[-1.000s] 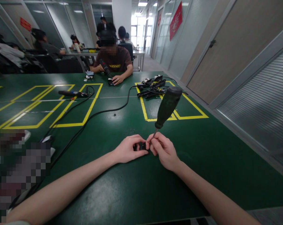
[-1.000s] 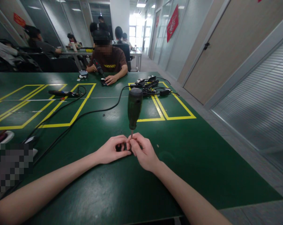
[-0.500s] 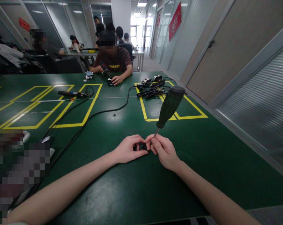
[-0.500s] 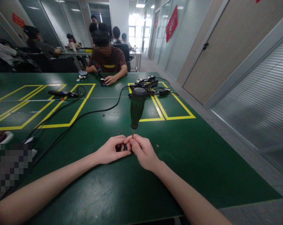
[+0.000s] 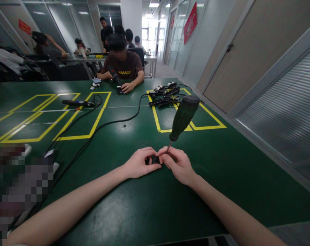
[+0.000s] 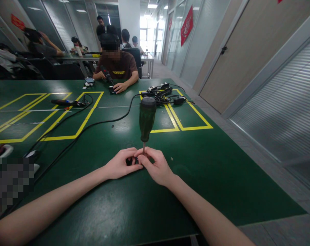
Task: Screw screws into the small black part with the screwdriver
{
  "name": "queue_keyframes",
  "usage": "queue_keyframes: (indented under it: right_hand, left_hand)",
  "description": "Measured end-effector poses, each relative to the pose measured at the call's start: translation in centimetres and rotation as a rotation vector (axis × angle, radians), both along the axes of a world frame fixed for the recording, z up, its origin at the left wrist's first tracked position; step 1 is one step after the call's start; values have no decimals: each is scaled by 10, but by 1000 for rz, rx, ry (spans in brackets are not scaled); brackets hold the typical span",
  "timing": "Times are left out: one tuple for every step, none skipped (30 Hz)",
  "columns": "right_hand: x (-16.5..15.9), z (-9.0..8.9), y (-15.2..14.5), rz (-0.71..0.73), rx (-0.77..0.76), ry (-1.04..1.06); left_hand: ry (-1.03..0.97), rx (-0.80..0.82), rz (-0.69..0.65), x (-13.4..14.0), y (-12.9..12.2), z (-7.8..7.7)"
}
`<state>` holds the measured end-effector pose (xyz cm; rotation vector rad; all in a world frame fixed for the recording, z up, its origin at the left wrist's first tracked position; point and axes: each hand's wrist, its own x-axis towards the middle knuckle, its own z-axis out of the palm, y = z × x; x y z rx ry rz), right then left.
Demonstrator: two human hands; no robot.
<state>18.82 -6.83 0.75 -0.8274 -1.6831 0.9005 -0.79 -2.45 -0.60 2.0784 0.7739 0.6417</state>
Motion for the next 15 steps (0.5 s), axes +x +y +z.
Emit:
queue_keyframes:
  right_hand:
    - [0, 0, 0, -4, 5, -6]
    - [0, 1, 0, -6, 10, -12]
    - [0, 1, 0, -6, 15, -18]
    - [0, 2, 0, -4, 20, -23]
    - [-1, 3, 0, -2, 26, -27]
    - [-1, 4, 0, 0, 30, -31]
    - [-1, 4, 0, 2, 35, -33]
    - [-2, 5, 0, 4, 39, -35]
    - [-2, 5, 0, 5, 42, -36]
    - [-2, 5, 0, 6, 46, -37]
    - [-2, 5, 0, 6, 49, -38]
    - [-1, 5, 0, 7, 51, -40]
    - [-1, 5, 0, 7, 53, -43]
    - [-1, 4, 0, 7, 53, -46]
    - [-1, 4, 0, 7, 54, -49]
  left_hand:
    - [-1, 3, -2, 0, 0, 0]
    - [0, 7, -4, 0, 0, 0]
    - [4, 11, -6, 0, 0, 1]
    - [10, 12, -6, 0, 0, 1]
    - [17, 10, -8, 0, 0, 1]
    - [22, 6, -10, 0, 0, 1]
    - [25, 2, -13, 0, 0, 2]
    - [24, -1, -14, 0, 0, 2]
    - [21, -2, -15, 0, 0, 1]
    - [16, -2, -12, 0, 0, 1]
    - [13, -2, -11, 0, 0, 1]
    - [10, -2, -10, 0, 0, 1]
    - [8, -1, -10, 0, 0, 1]
    - [8, -1, -13, 0, 0, 1]
    - [8, -1, -16, 1, 0, 1]
